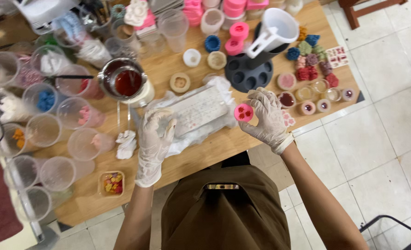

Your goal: The person prepares small decorative wax elements by hand and uses a heat tool to melt wax in a small metal pot. They then use a spoon to transfer the melted wax into a pink silicone mold to form small shapes.

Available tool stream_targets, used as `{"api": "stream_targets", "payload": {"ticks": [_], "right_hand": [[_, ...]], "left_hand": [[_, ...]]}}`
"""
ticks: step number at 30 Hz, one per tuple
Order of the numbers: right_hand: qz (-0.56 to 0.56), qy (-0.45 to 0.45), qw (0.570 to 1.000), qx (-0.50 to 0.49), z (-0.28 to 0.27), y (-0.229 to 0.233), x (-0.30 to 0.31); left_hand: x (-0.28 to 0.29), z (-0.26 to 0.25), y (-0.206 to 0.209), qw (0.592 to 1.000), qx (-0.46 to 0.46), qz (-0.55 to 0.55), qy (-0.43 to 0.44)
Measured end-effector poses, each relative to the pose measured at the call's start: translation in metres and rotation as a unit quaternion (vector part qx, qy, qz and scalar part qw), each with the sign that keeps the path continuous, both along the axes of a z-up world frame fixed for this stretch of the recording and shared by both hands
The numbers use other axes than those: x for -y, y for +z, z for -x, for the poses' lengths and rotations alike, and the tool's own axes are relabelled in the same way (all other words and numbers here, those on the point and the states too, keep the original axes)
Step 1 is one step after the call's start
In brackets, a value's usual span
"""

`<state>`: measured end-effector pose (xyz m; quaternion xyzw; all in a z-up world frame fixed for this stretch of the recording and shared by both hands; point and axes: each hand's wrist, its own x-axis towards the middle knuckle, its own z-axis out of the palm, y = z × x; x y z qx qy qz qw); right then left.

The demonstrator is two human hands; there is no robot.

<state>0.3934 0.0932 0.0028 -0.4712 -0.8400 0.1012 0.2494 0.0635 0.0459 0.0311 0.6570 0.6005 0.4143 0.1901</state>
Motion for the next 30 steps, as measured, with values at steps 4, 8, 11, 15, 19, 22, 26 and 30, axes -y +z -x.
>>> {"api": "stream_targets", "payload": {"ticks": [4,8,11,15,19,22,26,30], "right_hand": [[0.027,-0.034,0.999,-0.013,-0.041,-0.010,-0.002],[0.001,-0.068,0.998,-0.009,-0.085,-0.018,-0.018],[-0.010,-0.069,0.998,0.004,-0.125,-0.018,-0.032],[-0.026,-0.060,0.997,-0.029,-0.177,-0.022,-0.058],[-0.002,-0.073,0.997,-0.027,-0.225,-0.035,-0.087],[-0.005,-0.077,0.997,-0.018,-0.259,-0.045,-0.110],[-0.027,-0.066,0.997,-0.021,-0.295,-0.057,-0.145],[0.031,-0.061,0.997,-0.042,-0.326,-0.076,-0.176]], "left_hand": [[-0.011,-0.023,0.001,1.000,-0.024,0.003,-0.018],[-0.017,-0.058,0.004,1.000,0.013,0.004,-0.009],[-0.024,-0.091,0.007,1.000,0.024,0.003,0.012],[-0.035,-0.134,0.011,1.000,0.015,0.001,0.012],[-0.048,-0.183,0.003,0.999,0.028,0.043,-0.012],[-0.061,-0.225,-0.009,0.989,0.092,0.111,-0.028],[-0.083,-0.285,-0.017,0.969,0.138,0.202,-0.033],[-0.105,-0.330,-0.005,0.976,0.067,0.155,-0.138]]}}
